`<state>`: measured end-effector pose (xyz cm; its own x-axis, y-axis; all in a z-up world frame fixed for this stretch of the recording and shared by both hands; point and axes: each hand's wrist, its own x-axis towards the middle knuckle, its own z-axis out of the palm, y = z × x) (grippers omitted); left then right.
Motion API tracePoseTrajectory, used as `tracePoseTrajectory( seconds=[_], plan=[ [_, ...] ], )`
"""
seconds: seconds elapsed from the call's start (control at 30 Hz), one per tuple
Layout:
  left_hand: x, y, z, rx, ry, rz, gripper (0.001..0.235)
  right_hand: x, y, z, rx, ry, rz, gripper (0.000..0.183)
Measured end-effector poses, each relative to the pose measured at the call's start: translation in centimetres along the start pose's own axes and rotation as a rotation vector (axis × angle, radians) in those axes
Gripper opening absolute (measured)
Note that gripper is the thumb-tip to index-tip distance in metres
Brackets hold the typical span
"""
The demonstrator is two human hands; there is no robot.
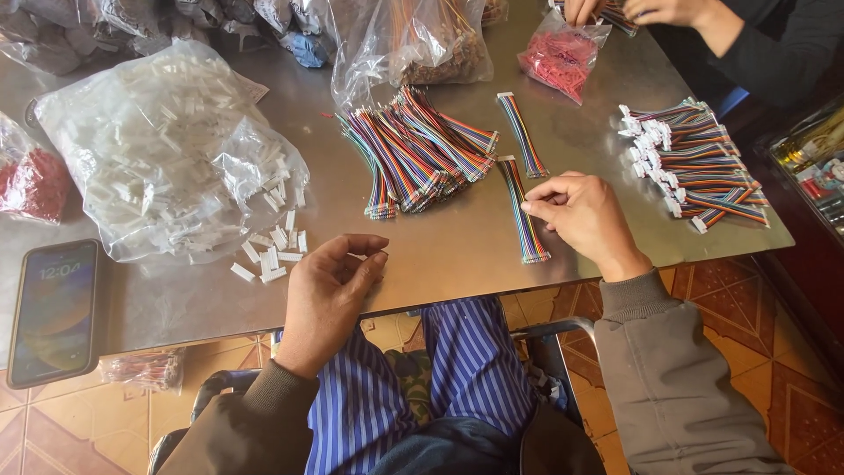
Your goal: Assembling ribbon cables by manually attaching plastic connectors to the ends of the wires.
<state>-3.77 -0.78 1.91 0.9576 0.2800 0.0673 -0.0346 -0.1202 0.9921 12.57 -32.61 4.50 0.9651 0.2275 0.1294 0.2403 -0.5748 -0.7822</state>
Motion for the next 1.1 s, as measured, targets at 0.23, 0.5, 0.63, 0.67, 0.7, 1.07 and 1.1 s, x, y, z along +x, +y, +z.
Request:
tracePoseTrajectory(
  seconds=[0.23, 0.5, 0.63, 0.67, 0.7, 1.07, 1.1],
  plan=[
    [0.1, 0.0, 0.0, -0.016, 0.0, 0.017, 0.02, 1.0, 2.1, 0.0, -0.101, -0.001, -0.028, 0.019],
    [0.2, -0.2, 0.1, -0.007, 0.0, 0.017, 0.02, 1.1, 2.9, 0.6, -0.178, 0.008, -0.084, 0.026],
    [0.1, -0.1, 0.1, -0.006, 0.002, 0.013, 0.02, 1.1, 3.0, 0.9, -0.214, 0.002, -0.094, 0.025],
    [0.1, 0.0, 0.1, -0.007, 0.003, 0.015, 0.02, 1.1, 3.0, 1.0, -0.239, 0.011, -0.11, 0.026],
    [0.0, 0.0, 0.2, -0.008, 0.003, 0.017, 0.02, 1.1, 3.0, 1.0, -0.263, 0.019, -0.126, 0.027],
    [0.7, -0.5, -0.2, -0.186, 0.285, 0.112, 0.024, 1.8, 2.3, 1.6, -0.457, 0.141, -0.268, 0.01],
    [0.8, -0.4, -0.3, -0.198, 0.319, 0.137, 0.025, 2.1, 2.0, 1.7, -0.421, 0.181, -0.28, 0.005]
  ],
)
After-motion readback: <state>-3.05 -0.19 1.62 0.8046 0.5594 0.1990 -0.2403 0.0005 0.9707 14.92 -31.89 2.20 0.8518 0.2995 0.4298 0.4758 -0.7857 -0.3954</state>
